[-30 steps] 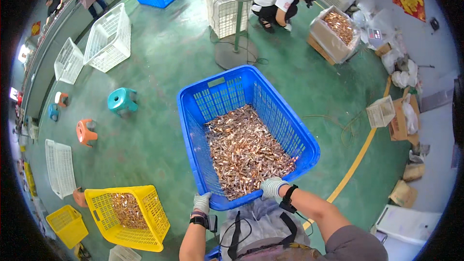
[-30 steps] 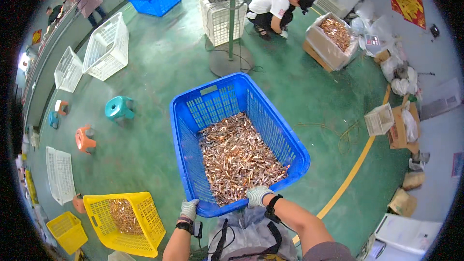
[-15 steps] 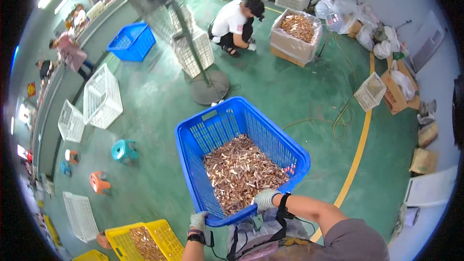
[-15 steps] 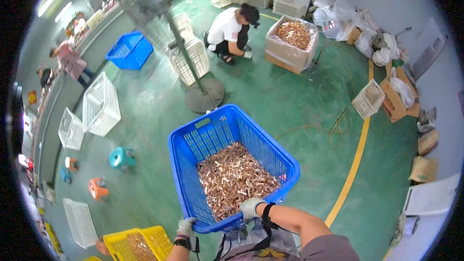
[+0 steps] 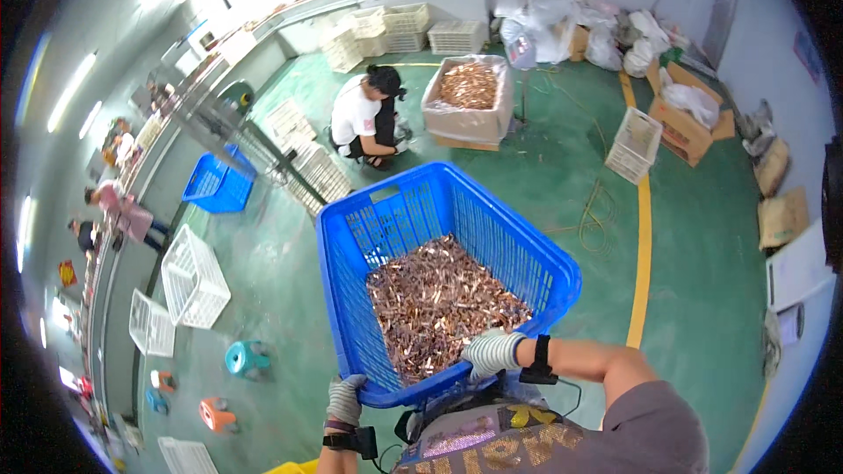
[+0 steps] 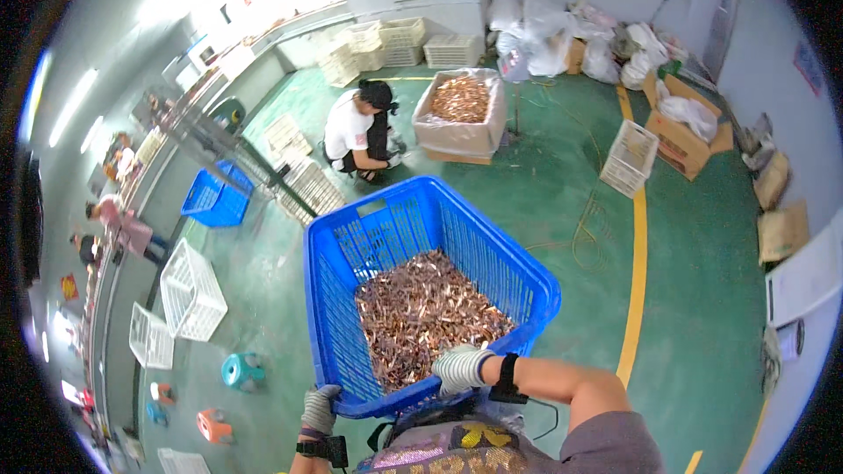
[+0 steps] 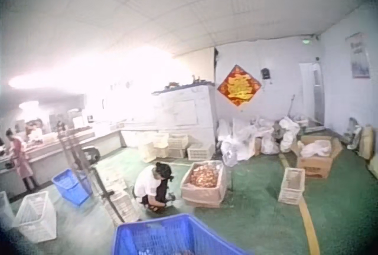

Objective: The person transfers copper shavings from white and blue plastic baskets into a large plastic bag placed on a digital scale. They repeatedly lift baskets, pour the contents into the bag, and return empty baskets to the floor. A coworker assists by holding the bag open during transfers.

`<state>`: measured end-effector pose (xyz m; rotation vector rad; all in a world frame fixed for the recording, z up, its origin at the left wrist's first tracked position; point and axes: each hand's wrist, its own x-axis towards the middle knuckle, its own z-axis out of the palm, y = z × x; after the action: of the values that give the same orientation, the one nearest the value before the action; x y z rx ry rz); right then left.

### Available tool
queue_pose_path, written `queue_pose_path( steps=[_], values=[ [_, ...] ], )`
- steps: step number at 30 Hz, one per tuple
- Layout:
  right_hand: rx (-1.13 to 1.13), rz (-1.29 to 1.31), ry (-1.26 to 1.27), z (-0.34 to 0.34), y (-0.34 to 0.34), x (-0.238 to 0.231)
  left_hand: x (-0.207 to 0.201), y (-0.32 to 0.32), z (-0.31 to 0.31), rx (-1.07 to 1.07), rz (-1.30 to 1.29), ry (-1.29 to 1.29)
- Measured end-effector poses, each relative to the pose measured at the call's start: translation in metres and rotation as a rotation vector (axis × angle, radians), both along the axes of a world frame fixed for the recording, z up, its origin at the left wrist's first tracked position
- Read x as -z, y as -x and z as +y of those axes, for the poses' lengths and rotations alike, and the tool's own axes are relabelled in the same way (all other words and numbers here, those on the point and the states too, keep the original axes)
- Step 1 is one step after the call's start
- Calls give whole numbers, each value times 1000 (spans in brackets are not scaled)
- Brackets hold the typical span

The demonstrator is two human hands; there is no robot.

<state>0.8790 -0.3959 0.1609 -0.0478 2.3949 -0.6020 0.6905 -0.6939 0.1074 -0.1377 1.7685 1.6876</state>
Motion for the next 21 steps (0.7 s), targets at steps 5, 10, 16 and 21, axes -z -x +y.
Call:
queue_pose_path(
  steps=[5,10,16,21],
  values=[
    [124,152,-17,27,-38,-56,-83,3,61,208,87,-128],
    [250,175,-12,40,-75,-100,-133,6,110,398,147,-162],
    [425,221,-44,28,-111,-101,-142,9,165,578,119,-169],
    [590,191,-10,15,-123,-95,-136,26,209,710,105,-115]
  ],
)
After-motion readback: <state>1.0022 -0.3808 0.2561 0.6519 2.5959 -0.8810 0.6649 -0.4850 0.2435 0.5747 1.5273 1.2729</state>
